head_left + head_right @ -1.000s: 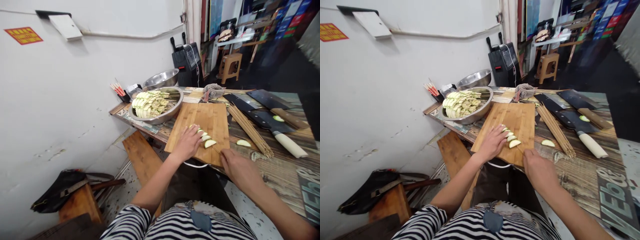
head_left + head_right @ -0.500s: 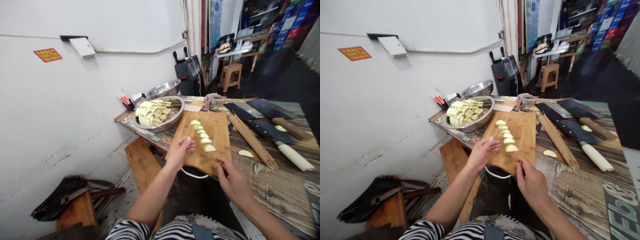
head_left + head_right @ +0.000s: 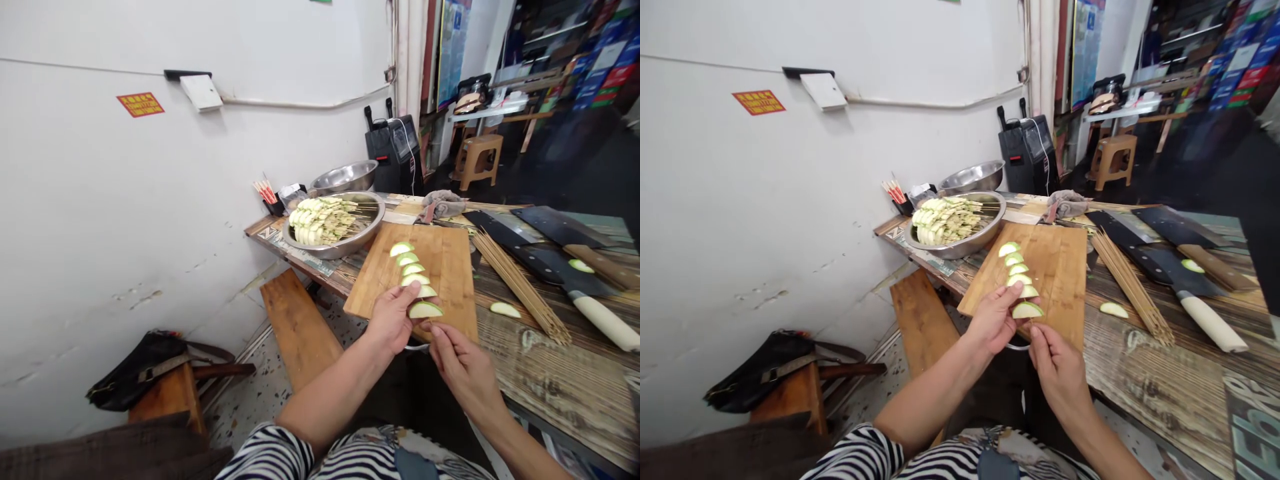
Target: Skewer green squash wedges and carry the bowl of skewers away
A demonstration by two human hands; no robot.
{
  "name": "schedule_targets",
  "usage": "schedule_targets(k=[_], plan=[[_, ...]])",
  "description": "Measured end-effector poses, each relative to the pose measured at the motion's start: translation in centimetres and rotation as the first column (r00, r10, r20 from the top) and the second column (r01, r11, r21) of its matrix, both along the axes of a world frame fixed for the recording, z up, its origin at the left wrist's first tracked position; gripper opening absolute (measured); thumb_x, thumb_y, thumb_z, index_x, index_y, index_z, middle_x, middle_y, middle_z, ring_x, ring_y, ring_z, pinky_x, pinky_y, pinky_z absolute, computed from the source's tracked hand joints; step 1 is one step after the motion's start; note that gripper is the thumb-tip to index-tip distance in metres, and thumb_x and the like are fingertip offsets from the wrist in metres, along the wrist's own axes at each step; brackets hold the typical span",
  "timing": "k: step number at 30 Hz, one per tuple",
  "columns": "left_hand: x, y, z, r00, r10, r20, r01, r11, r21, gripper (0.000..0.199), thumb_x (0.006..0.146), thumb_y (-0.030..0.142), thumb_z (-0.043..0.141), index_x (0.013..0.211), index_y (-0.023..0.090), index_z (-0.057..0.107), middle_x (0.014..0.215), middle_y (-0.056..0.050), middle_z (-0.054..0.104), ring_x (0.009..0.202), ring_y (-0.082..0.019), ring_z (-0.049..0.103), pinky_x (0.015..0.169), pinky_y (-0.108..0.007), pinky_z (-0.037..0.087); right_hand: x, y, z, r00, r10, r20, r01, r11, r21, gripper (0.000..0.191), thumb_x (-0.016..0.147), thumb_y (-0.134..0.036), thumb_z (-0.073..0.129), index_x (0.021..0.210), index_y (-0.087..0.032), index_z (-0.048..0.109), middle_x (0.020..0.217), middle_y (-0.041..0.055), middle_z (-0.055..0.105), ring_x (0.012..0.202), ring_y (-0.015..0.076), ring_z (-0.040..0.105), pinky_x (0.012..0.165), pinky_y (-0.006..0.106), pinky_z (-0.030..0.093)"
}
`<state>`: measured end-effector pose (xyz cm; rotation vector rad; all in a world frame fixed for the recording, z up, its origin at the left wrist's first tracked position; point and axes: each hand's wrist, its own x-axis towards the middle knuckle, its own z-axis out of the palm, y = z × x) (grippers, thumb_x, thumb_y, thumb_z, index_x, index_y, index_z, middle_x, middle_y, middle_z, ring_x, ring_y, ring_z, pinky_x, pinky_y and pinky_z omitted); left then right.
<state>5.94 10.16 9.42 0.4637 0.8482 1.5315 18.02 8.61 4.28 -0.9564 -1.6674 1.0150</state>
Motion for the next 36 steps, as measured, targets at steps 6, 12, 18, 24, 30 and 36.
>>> schedule_targets(k=[6,12,18,24,30,36], plan=[[0.8,-0.1,-0.2,1.000,0.017,-0.014,-0.017,1.000,0.011,0.045,0.060,0.041,0.084,0.084,0.012,0.059,0.072,-0.007,0.068,0.059,-0.017,0.065,0.040,-0.020,0.044,-0.1,-0.3,0.6,0.987,-0.159,0.032,0.152,0.974,0.170,0.036,0.091,-0.041,0.049,0.084,-0.013,0.070,0.053,0.0004,0.058,0.043,0.0106,0.052,0.043,0.020,0.042],[1.3,0.3,-0.2,0.998,0.038,-0.044,-0.038,0.999,-0.007,0.046,0.061,0.042,0.083,0.085,0.011,0.059,0.072,-0.007,0.067,0.065,-0.019,0.066,0.042,-0.020,0.043,-0.3,-0.3,0.6,0.979,-0.202,0.024,0.192,0.955,0.227,0.032,0.091,-0.036,0.048,0.083,-0.014,0.069,0.053,-0.0003,0.058,0.043,0.0106,0.052,0.043,0.019,0.041],[1.4,0.1,-0.4,0.999,0.031,-0.039,-0.031,1.000,0.005,0.047,0.058,0.043,0.085,0.082,0.010,0.061,0.070,-0.007,0.067,0.062,-0.016,0.065,0.048,-0.019,0.045,-0.5,-0.1,0.8,0.976,-0.214,0.035,0.200,0.950,0.242,0.031,0.092,-0.034,0.048,0.084,-0.012,0.069,0.052,-0.0010,0.056,0.043,0.0098,0.051,0.043,0.019,0.040],[0.2,0.6,0.4,0.999,0.035,-0.041,-0.031,0.996,0.084,0.051,0.071,0.053,0.074,0.096,0.010,0.066,0.084,-0.010,0.070,0.069,-0.018,0.066,0.055,-0.025,0.052,0.1,-0.1,0.5,0.982,-0.184,0.052,0.168,0.960,0.224,0.034,0.091,-0.038,0.048,0.087,-0.012,0.071,0.053,-0.0001,0.057,0.044,0.0109,0.052,0.043,0.021,0.040],[-0.7,0.8,0.9,0.999,-0.003,-0.037,0.004,1.000,0.030,0.037,0.072,0.041,0.076,0.087,0.008,0.066,0.079,-0.011,0.070,0.065,-0.018,0.066,0.059,-0.028,0.055,0.2,-0.4,0.2,0.991,-0.130,0.038,0.123,0.980,0.157,0.037,0.090,-0.042,0.050,0.089,-0.012,0.071,0.054,0.0002,0.057,0.046,0.0112,0.051,0.046,0.021,0.043],[-0.4,0.2,1.0,1.000,0.004,-0.027,-0.004,1.000,-0.016,0.041,0.064,0.040,0.082,0.084,0.008,0.065,0.075,-0.010,0.070,0.061,-0.018,0.065,0.054,-0.027,0.053,0.3,-0.7,0.2,0.992,-0.114,0.049,0.104,0.979,0.178,0.034,0.091,-0.040,0.049,0.085,-0.013,0.070,0.054,-0.0002,0.056,0.047,0.0107,0.052,0.046,0.020,0.043]])
